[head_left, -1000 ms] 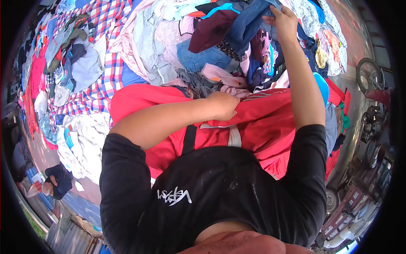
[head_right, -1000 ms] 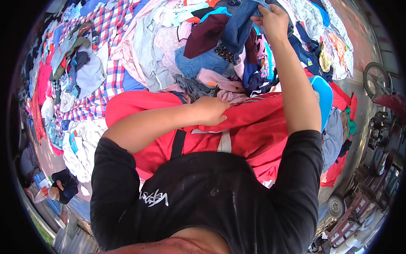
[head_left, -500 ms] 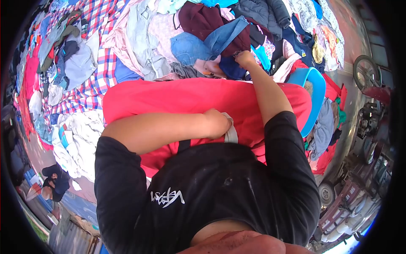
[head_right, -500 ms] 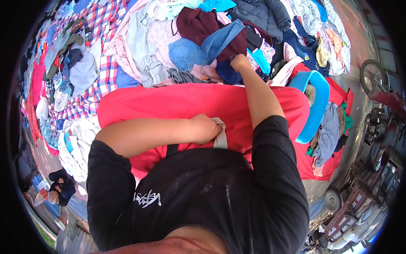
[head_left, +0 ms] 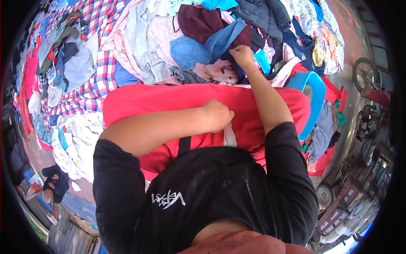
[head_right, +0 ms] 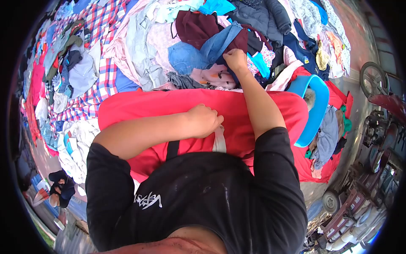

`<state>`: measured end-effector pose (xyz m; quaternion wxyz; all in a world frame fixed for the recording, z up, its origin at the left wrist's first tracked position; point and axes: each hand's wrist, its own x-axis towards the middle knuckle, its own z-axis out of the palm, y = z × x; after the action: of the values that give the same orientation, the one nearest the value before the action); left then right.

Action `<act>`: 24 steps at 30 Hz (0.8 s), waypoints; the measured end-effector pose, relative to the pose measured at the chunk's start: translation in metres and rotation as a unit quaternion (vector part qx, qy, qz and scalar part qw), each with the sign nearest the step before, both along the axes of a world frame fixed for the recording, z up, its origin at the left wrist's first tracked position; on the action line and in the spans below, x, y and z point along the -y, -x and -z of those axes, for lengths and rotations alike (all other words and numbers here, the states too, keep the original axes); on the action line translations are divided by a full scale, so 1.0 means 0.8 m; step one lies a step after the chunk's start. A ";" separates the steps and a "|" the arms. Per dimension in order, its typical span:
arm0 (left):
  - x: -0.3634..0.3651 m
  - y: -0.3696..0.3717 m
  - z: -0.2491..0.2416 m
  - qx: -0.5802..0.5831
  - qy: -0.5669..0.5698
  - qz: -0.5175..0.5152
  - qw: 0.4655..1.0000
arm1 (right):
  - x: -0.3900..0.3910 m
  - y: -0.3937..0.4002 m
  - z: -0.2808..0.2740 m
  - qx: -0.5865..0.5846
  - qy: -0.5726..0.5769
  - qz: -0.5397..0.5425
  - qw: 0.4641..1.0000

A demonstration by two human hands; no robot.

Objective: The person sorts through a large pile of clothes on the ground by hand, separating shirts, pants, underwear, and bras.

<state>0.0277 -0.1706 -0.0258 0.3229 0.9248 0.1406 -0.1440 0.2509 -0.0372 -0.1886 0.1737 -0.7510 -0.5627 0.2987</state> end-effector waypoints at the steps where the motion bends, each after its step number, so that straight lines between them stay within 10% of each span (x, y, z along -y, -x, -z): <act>1: -0.011 0.001 -0.002 0.020 -0.030 -0.044 0.998 | -0.024 0.000 -0.069 -0.001 -0.050 0.027 0.998; 8: -0.128 -0.004 -0.042 0.037 -0.053 -0.368 0.927 | -0.048 -0.020 -0.353 -0.201 -0.228 0.025 0.952; 16: -0.152 -0.023 -0.048 0.281 -0.071 -0.451 0.844 | 0.030 0.034 -0.579 -0.483 -0.493 -0.143 0.709; 19: -0.157 -0.027 -0.057 0.312 0.020 -0.419 0.853 | 0.028 0.013 -0.619 -0.452 -0.484 -0.248 0.707; 24: -0.145 -0.027 -0.072 0.355 0.331 -0.453 0.748 | 0.014 0.049 -0.547 -0.349 -0.441 0.016 0.827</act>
<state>0.0490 -0.0547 0.0320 0.6628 0.5721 0.3618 0.3201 0.2118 -0.0485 0.2489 0.6758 -0.4495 -0.5241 0.2580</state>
